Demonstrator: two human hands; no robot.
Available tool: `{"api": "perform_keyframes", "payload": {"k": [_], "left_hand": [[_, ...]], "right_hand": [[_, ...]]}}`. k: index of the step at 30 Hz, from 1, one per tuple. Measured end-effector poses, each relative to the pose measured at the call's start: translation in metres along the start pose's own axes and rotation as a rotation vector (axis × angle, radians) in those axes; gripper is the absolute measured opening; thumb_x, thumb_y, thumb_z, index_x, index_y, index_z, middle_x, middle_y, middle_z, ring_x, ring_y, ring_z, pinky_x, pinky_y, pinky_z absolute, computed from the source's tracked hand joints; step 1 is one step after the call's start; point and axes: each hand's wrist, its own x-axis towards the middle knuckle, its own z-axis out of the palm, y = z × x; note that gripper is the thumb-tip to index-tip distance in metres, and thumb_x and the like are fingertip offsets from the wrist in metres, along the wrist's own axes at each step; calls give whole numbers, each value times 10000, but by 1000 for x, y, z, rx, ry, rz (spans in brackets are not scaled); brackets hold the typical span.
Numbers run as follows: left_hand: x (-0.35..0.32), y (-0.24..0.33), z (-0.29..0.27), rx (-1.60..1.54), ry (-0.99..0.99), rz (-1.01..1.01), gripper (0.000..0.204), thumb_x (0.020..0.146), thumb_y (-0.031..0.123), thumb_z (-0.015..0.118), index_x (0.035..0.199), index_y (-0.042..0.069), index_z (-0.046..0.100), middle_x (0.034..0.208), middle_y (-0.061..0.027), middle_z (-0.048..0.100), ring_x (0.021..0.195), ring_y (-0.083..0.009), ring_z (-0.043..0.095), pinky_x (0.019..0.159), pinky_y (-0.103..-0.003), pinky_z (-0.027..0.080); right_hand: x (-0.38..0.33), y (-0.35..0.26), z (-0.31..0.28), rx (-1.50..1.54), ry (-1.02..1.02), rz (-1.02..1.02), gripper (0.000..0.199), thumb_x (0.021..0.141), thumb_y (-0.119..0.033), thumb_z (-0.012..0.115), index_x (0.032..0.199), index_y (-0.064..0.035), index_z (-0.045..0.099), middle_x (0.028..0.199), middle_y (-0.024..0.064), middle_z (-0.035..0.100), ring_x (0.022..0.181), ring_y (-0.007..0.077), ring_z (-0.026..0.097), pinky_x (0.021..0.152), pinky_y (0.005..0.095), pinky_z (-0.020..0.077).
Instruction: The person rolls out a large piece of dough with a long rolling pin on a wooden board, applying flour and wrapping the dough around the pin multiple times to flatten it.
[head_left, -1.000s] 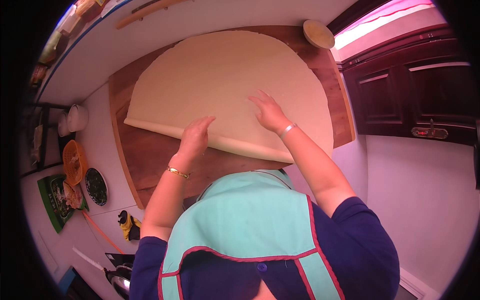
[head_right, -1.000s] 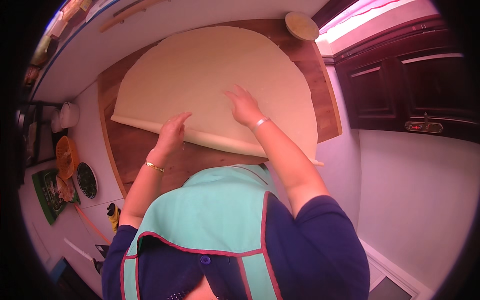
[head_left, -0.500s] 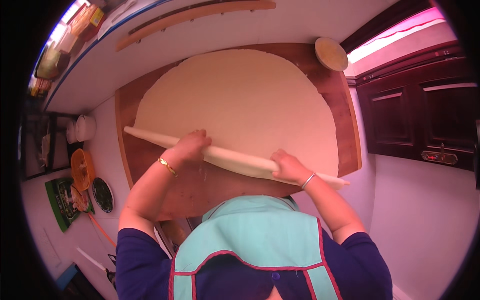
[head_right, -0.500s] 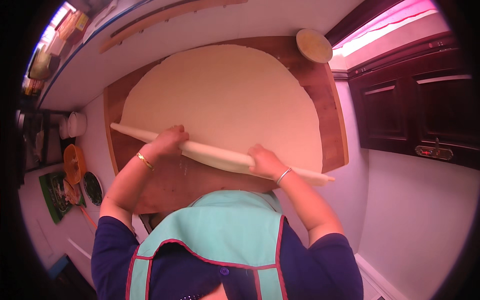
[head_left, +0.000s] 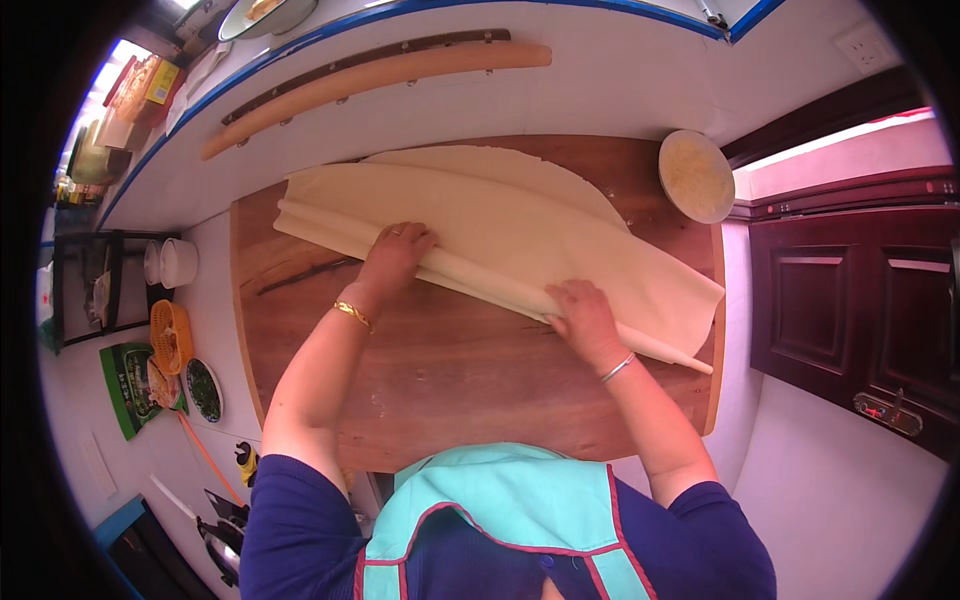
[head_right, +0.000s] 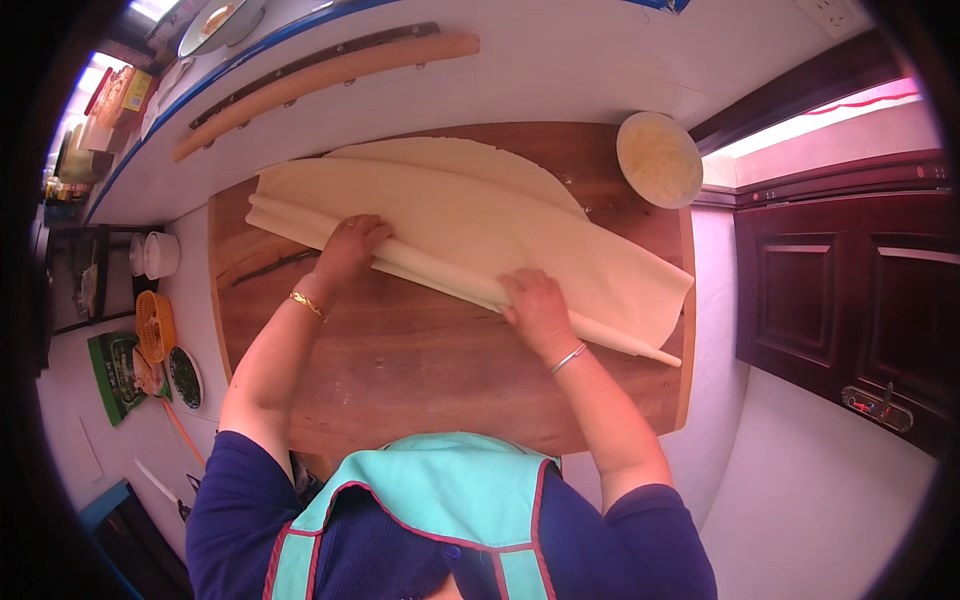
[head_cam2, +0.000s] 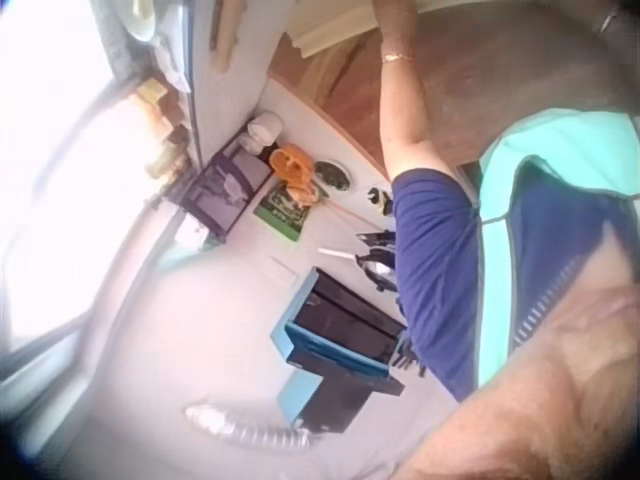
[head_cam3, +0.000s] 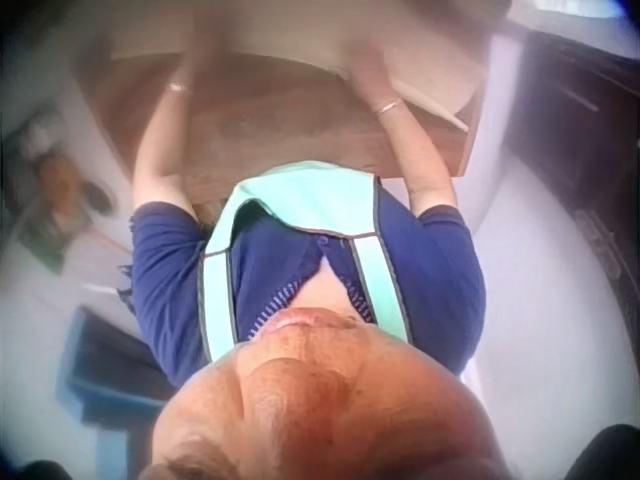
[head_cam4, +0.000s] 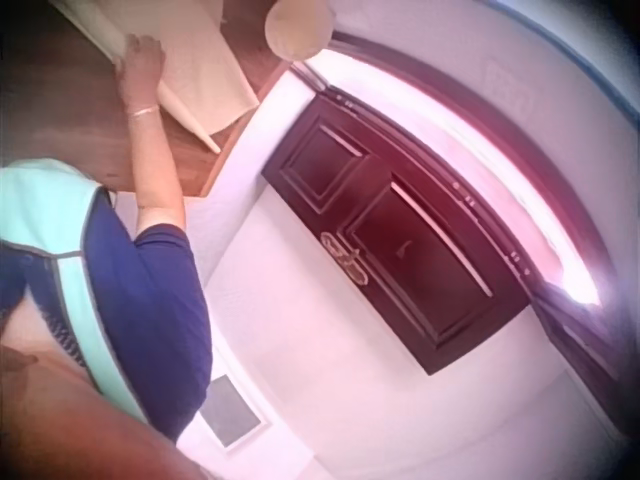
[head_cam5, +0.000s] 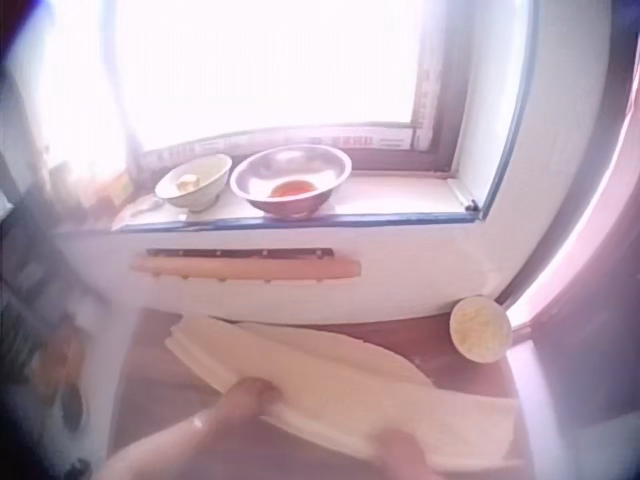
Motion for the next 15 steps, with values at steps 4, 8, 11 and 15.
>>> {"api": "perform_keyframes", "payload": {"k": [4, 8, 11, 15], "left_hand": [[-6, 8, -4, -17, -15, 4, 310, 786, 21, 568, 1079, 108, 618, 1104, -97, 606, 1065, -317, 581, 926, -420, 474], [-38, -3, -12, -25, -63, -56, 274, 777, 15, 552, 1032, 96, 609, 1063, -102, 605, 1047, -309, 578, 952, -442, 450], [-75, -5, -22, 32, 61, 0, 243, 769, 35, 566, 1000, 96, 609, 1032, -111, 602, 1009, -301, 581, 928, -444, 456], [-111, 25, -19, -87, -159, -254, 263, 793, 58, 566, 1051, 93, 603, 1087, -118, 596, 1065, -322, 562, 962, -452, 436]], "right_hand": [[-11, -5, 20, 86, -10, 35, 429, 740, -104, 724, 1147, -65, 597, 1055, 121, 585, 1034, 310, 544, 879, 406, 459], [-24, -46, 32, 118, 2, 17, 388, 748, -123, 721, 1112, -59, 600, 1059, 122, 589, 1015, 315, 549, 860, 416, 467], [-61, -92, 49, 242, -76, -42, 399, 760, -167, 723, 1125, -59, 600, 1064, 126, 591, 1021, 322, 547, 864, 419, 469], [-107, -149, 60, 212, -25, -57, 429, 768, -201, 725, 1151, -62, 593, 1078, 130, 589, 1027, 318, 549, 876, 416, 466]]}}
